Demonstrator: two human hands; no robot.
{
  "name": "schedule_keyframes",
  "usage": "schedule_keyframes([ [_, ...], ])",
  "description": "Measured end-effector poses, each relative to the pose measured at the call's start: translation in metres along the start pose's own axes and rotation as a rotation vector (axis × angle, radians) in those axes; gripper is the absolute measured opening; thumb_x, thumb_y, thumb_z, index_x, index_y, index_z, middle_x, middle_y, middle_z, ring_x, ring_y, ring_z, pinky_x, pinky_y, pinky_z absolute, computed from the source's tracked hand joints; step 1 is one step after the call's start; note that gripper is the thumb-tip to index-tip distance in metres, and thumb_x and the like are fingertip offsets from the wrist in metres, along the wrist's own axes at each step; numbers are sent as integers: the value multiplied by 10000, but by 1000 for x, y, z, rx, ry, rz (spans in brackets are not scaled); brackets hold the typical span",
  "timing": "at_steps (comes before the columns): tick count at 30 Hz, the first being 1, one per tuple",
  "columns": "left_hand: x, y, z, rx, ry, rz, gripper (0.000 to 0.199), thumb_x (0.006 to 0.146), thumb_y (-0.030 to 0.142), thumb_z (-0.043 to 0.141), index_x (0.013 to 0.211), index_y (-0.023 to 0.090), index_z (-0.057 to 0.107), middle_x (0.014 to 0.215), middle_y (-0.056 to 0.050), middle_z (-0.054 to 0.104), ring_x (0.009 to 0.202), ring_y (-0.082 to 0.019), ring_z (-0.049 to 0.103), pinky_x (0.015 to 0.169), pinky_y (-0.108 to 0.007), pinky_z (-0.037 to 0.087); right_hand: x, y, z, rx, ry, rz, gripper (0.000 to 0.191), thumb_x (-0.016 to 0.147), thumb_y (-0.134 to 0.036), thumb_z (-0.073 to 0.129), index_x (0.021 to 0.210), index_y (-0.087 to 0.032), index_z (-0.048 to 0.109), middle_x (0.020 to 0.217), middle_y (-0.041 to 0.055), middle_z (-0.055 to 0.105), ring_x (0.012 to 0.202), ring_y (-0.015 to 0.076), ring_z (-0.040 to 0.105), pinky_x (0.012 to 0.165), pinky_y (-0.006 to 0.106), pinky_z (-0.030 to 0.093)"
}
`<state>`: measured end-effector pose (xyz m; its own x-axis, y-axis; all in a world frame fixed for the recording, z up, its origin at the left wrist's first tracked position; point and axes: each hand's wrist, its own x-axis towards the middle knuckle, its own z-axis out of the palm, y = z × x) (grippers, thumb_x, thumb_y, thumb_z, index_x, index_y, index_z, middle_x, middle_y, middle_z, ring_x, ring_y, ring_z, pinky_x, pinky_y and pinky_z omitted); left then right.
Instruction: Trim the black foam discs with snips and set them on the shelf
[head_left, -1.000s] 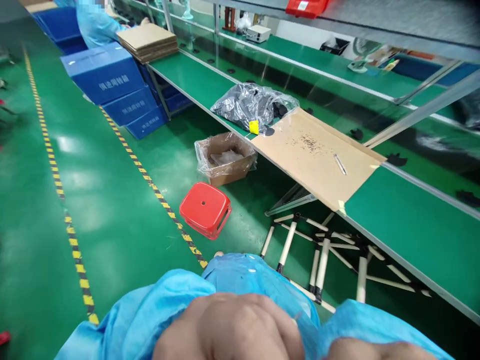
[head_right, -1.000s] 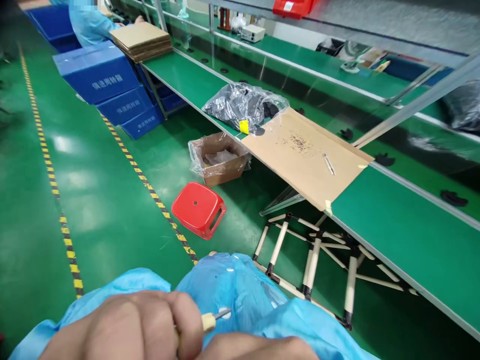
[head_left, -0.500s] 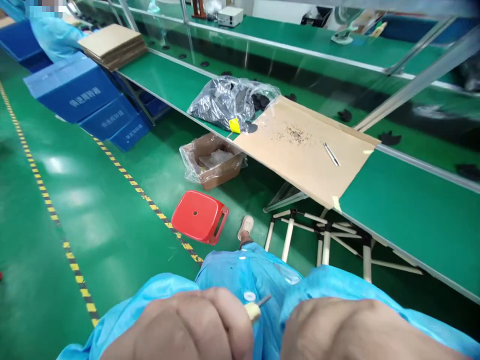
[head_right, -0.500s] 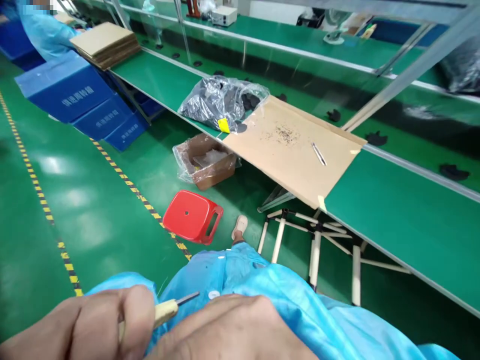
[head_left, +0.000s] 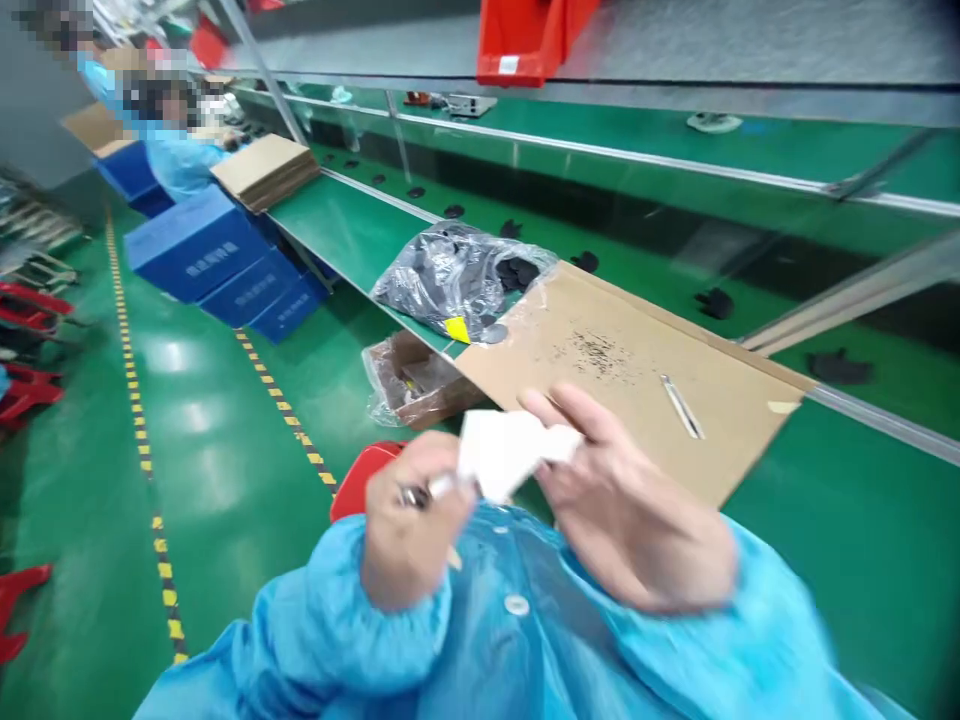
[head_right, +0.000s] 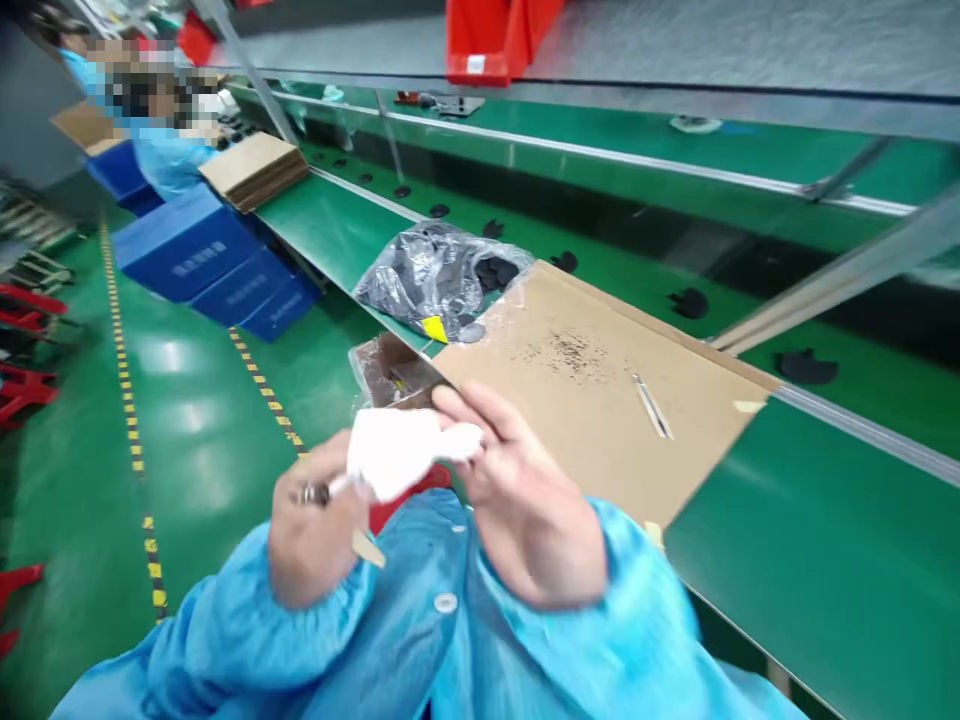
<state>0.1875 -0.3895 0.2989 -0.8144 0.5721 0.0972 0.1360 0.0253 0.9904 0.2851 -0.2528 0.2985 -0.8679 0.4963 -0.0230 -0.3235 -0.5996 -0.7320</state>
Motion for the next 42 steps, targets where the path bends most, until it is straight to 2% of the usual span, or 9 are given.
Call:
schedule_keyframes([
  [4,50,-44,14,-138,83,-276,345,726,383,686,969,137,678,695,-26,630,604,-113,546,591,-239,468,49,13,-42,313,151,88,522,868,-622,340,1133,-264,614,1346,33,531,1282,203,444,1061,432,373],
  [7,72,-59,22,-44,-7,-296,355,732,383,683,979,127,685,715,-28,640,613,-111,540,595,-233,460,67,15,-66,410,198,62,607,858,-680,275,1135,-255,607,1380,34,498,1324,189,392,1100,412,322],
  [15,140,-70,58,259,-583,300,266,858,183,514,1064,152,680,935,-80,642,859,-160,591,787,-266,459,124,19,-74,403,234,-63,652,821,-732,300,1181,-269,583,1393,31,480,1350,195,345,1139,439,241],
  [19,199,-94,61,247,-852,331,312,871,155,467,1114,151,664,922,-83,632,863,-156,590,786,-262,464,169,29,-81,396,269,-114,712,806,-768,248,1204,-275,573,1412,25,461,1361,192,328,1151,426,201],
  [21,236,-110,47,277,-889,262,298,871,176,473,1091,158,674,933,-79,640,854,-159,594,781,-265,467,192,33,-88,401,320,-145,734,796,-784,223,1200,-282,575,1412,20,463,1361,193,328,1144,427,217],
  [26,313,-179,-21,363,-725,-67,303,860,326,519,1047,164,692,1020,-75,671,943,-200,606,862,-301,462,237,52,-102,364,464,-62,681,804,-760,280,1182,-282,586,1351,32,529,1309,219,411,1086,462,317],
  [33,317,-318,-118,703,-454,-717,282,755,325,625,955,145,709,900,-72,726,904,-239,647,843,-339,493,244,112,-124,220,705,235,279,774,-427,656,994,-256,672,1018,18,713,950,176,661,934,382,483],
  [38,330,-374,-143,843,-282,-766,543,701,281,703,1180,56,581,1133,-169,653,1070,-264,590,915,-336,442,235,138,-119,-20,790,338,312,670,-384,781,919,-222,683,801,31,727,698,165,683,752,350,545],
  [42,336,-374,-136,880,-250,-708,545,796,347,609,1231,31,522,1147,-190,629,1017,-235,604,879,-315,450,219,143,-111,-281,724,365,391,710,-482,724,976,-203,660,825,60,722,654,187,681,680,365,545],
])
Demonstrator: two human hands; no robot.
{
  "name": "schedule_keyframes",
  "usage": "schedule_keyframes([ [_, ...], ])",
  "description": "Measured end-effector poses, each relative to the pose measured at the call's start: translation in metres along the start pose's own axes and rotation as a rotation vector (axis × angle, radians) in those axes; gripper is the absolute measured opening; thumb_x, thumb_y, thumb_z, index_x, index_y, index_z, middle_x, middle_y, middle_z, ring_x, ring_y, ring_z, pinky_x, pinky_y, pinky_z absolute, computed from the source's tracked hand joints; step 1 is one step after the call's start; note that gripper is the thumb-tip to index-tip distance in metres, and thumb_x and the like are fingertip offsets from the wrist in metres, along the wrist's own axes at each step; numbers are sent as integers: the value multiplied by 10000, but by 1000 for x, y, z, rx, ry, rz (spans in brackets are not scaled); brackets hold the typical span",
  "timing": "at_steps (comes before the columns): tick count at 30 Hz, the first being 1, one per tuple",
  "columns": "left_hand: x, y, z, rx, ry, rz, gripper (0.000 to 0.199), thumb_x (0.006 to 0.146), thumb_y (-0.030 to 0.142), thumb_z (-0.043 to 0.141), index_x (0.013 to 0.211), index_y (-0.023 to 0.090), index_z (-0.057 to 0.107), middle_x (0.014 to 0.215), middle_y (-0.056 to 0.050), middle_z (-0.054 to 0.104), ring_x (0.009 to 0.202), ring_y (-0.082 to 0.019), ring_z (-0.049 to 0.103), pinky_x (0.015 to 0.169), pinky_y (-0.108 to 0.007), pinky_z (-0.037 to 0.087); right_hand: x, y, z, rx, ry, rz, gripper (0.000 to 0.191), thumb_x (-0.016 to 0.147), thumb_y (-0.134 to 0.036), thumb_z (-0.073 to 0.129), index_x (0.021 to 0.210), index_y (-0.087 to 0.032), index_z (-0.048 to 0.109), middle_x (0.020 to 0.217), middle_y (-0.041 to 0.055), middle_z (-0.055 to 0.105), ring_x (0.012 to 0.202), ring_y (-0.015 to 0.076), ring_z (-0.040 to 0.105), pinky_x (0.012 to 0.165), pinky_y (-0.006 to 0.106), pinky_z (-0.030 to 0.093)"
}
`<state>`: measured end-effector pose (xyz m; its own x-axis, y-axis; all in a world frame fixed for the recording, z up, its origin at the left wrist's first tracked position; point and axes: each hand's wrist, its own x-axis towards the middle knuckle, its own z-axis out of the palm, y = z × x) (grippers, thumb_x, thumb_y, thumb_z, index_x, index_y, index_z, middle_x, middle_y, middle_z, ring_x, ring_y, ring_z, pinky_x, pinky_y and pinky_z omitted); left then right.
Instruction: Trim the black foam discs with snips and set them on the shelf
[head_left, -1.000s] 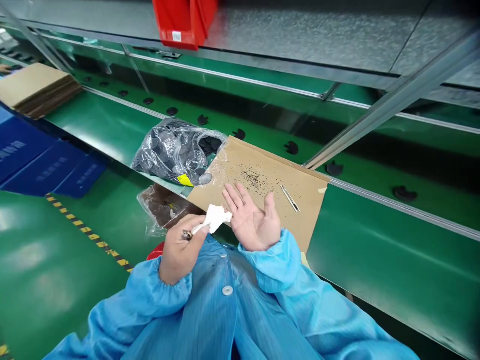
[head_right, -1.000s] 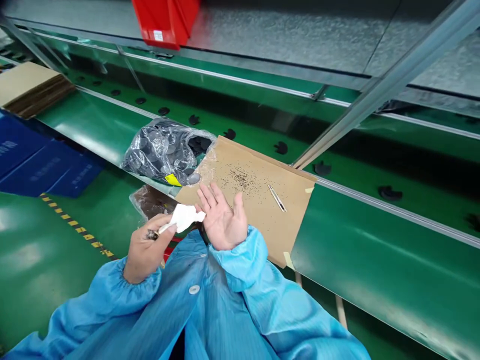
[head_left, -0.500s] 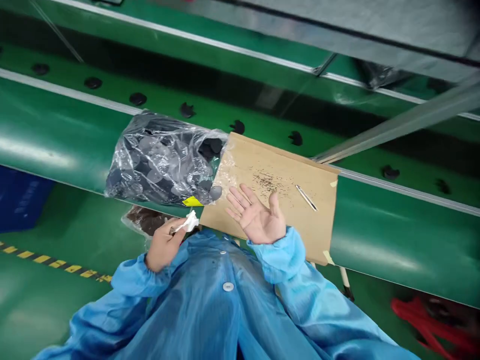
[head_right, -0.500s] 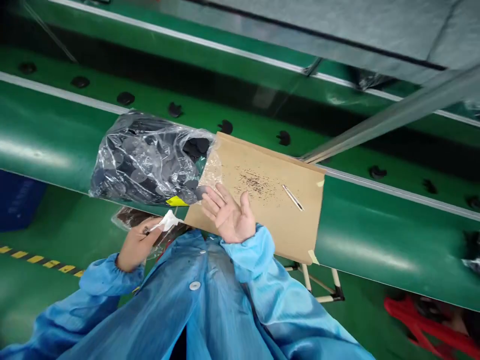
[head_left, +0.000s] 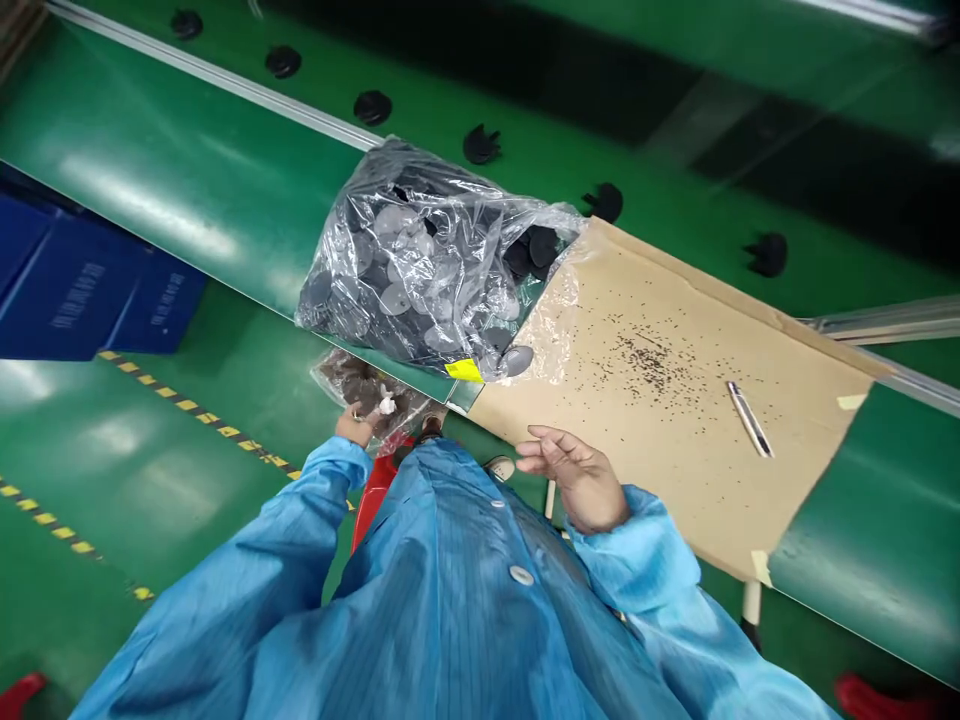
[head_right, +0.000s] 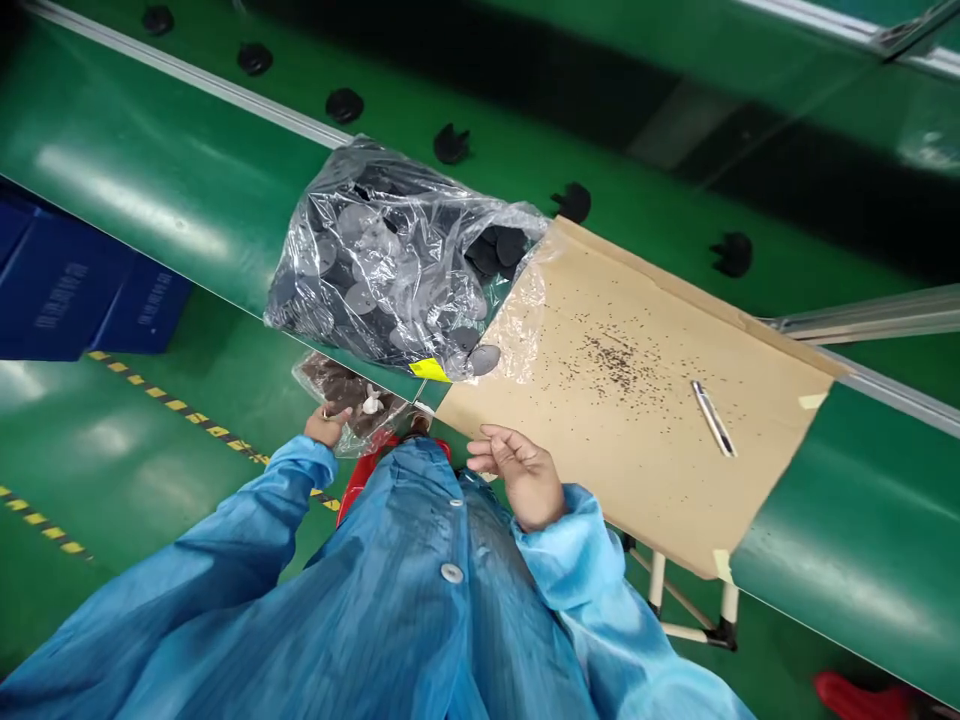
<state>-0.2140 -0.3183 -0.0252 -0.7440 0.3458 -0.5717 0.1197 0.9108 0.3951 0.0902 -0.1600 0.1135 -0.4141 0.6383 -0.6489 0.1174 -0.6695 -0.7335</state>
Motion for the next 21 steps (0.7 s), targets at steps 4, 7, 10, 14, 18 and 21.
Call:
schedule_keyframes([
  [4,-35,36,-4,71,-16,284,376,826,373,560,1089,111,620,988,-122,667,937,-217,603,884,-316,433,-16,30,-18,-203,-117,-50,457,745,-583,635,969,-185,659,794,66,715,660,193,663,701,388,536],
  [7,-64,80,-4,331,-75,781,324,873,368,478,1037,147,648,983,-125,643,991,-247,560,932,-361,385,-20,66,-35,-350,-147,-43,520,759,-645,557,952,-176,672,778,76,712,674,209,649,712,412,525],
  [10,-78,131,9,592,-174,1064,322,896,334,420,1057,163,639,990,-130,623,975,-271,550,887,-397,380,-17,104,-55,-409,-38,21,537,748,-648,521,935,-168,673,750,80,704,692,237,648,737,448,521],
  [14,-76,176,45,818,-332,1109,264,858,347,499,987,156,628,996,-133,613,955,-268,559,849,-381,383,-6,152,-77,-316,183,84,407,678,-555,590,864,-200,665,781,69,701,750,266,659,768,469,522],
  [18,-62,184,75,951,-404,988,250,810,412,556,860,170,599,908,-84,617,875,-227,574,772,-330,391,3,182,-86,-155,303,-35,295,690,-537,606,700,-243,624,629,33,642,611,265,637,631,467,530],
  [21,-54,183,83,975,-395,891,218,744,386,617,781,183,546,828,-38,600,794,-192,562,710,-296,375,4,180,-98,-65,213,-222,257,790,-493,594,717,-247,614,635,1,613,572,195,604,551,369,517],
])
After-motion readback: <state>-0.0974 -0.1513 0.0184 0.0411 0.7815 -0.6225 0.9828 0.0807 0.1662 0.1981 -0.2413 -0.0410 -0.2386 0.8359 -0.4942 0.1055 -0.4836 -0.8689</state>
